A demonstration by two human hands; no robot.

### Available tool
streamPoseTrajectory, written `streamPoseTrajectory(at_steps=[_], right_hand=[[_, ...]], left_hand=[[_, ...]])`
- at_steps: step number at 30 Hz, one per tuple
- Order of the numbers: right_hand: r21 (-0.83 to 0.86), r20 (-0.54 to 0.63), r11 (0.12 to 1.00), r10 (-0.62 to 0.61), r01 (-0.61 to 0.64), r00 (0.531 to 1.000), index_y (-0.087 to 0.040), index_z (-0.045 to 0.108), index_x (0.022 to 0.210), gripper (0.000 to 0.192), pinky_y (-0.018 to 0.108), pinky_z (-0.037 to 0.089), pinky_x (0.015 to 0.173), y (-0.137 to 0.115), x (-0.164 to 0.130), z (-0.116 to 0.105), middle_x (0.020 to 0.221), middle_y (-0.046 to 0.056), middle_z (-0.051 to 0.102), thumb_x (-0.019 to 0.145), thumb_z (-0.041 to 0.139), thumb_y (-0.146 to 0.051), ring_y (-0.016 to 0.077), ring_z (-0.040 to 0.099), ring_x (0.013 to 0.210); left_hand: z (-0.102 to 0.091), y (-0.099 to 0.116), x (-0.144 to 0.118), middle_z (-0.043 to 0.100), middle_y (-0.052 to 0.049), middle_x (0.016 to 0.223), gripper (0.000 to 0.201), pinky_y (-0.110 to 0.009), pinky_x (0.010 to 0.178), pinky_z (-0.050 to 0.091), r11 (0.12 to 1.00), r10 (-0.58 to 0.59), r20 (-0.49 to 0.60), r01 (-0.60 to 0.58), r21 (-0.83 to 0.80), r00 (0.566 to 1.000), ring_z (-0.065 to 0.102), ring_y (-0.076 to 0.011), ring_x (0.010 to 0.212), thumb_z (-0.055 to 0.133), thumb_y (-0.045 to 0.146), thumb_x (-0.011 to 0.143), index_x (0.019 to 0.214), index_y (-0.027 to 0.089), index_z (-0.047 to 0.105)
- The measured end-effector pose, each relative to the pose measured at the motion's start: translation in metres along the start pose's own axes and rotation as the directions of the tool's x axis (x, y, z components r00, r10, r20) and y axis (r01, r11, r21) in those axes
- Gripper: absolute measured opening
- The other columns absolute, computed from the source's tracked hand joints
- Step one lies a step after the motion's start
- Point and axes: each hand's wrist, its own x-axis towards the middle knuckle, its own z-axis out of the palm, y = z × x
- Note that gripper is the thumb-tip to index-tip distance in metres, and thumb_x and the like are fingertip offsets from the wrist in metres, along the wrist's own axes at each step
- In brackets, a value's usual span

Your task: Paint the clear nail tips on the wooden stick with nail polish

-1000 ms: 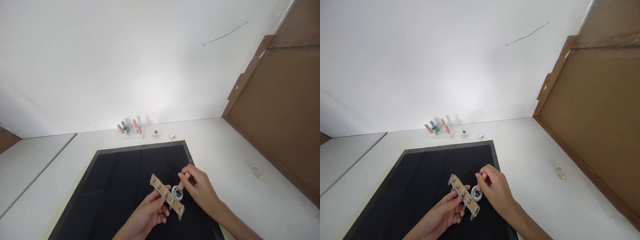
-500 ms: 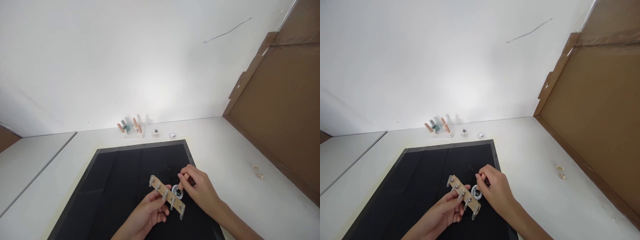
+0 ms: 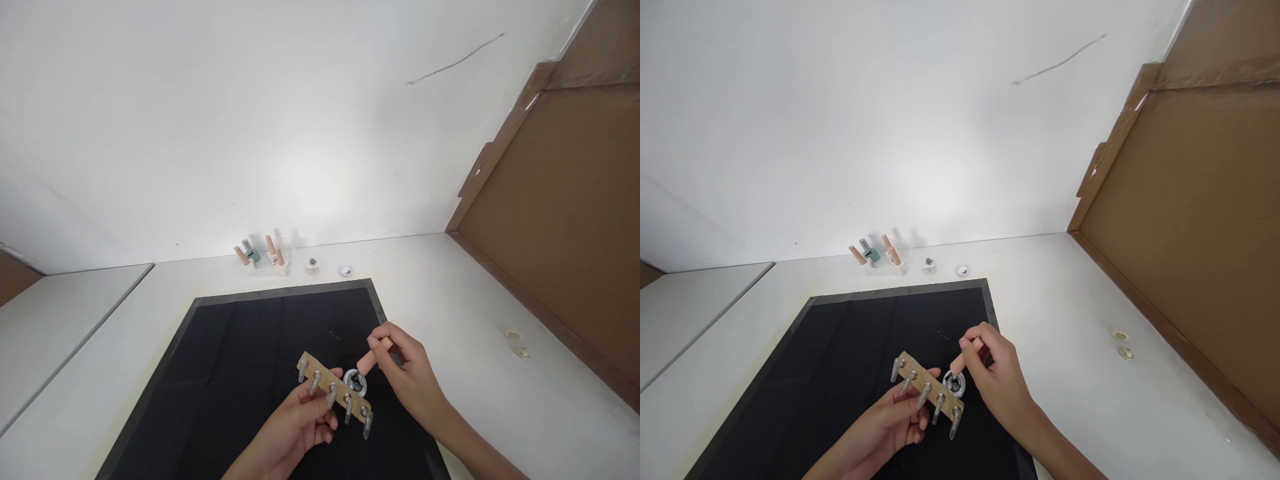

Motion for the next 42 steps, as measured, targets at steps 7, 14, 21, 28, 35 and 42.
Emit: streamPoseTrajectory(at_steps=[7,14,21,28,35,42], right_hand=[[0.282,0.082,0.949,0.125,-0.143,0.989,-0.020,0.053,0.078,0.022,0.021,0.039,0.049,0.0064,0.0018,0.0002,0.060,-0.004,0.048,0.088,0.048,-0.038,0.0094,0.045,0.050],[0.298,0.146,0.939,0.131,-0.170,0.981,-0.019,0.052,0.081,0.025,0.022,0.040,0.049,0.0024,-0.0003,0.0012,0.061,-0.002,0.052,0.087,0.049,-0.043,0.0101,0.045,0.050],[0.261,0.154,0.951,0.129,-0.166,0.980,-0.019,0.053,0.080,0.027,0.023,0.041,0.047,0.0020,0.0011,0.0008,0.061,-0.002,0.052,0.086,0.049,-0.045,0.0110,0.047,0.050],[0.276,0.164,0.948,0.118,-0.161,0.979,-0.019,0.052,0.078,0.026,0.021,0.043,0.049,-0.0016,0.0022,0.0011,0.061,-0.002,0.056,0.086,0.049,-0.044,0.0104,0.049,0.050],[0.236,0.151,0.962,0.104,-0.138,0.983,-0.020,0.051,0.078,0.025,0.022,0.045,0.049,-0.0001,0.0030,0.0014,0.062,-0.002,0.055,0.087,0.048,-0.043,0.0112,0.051,0.050],[0.225,0.156,0.964,0.104,-0.138,0.982,-0.021,0.051,0.077,0.023,0.023,0.046,0.051,-0.0006,0.0024,0.0012,0.059,-0.002,0.051,0.088,0.047,-0.041,0.0114,0.050,0.050]], left_hand=[[-0.0007,-0.0002,0.0016,0.055,0.001,0.058,0.053,-0.022,0.055,0.038,1.000,0.001,0.007,-0.001,0.009,1.000,0.049,-0.0082,0.053,0.077,0.029,0.061,0.111,0.017,0.063],[0.0022,0.0004,0.0008,0.054,0.002,0.056,0.052,-0.021,0.053,0.037,1.000,0.007,0.007,-0.007,0.016,1.000,0.048,-0.0071,0.051,0.077,0.030,0.062,0.110,0.015,0.063],[0.0030,0.0015,0.0016,0.053,0.003,0.055,0.055,-0.021,0.052,0.035,1.000,0.000,0.010,0.000,0.013,1.000,0.047,-0.0073,0.050,0.079,0.032,0.057,0.107,0.016,0.064],[0.0011,-0.0006,0.0021,0.053,0.002,0.057,0.051,-0.022,0.053,0.035,1.000,0.014,0.018,-0.015,0.016,1.000,0.047,-0.0073,0.051,0.076,0.028,0.063,0.110,0.016,0.063],[0.0019,-0.0007,0.0022,0.053,0.003,0.056,0.052,-0.022,0.053,0.036,1.000,0.010,0.011,-0.011,0.018,1.000,0.046,-0.0073,0.050,0.076,0.028,0.063,0.111,0.016,0.062],[0.0030,0.0002,-0.0007,0.052,0.003,0.056,0.051,-0.022,0.053,0.035,1.000,0.009,0.012,-0.010,0.015,1.000,0.046,-0.0073,0.051,0.076,0.027,0.061,0.109,0.016,0.063]])
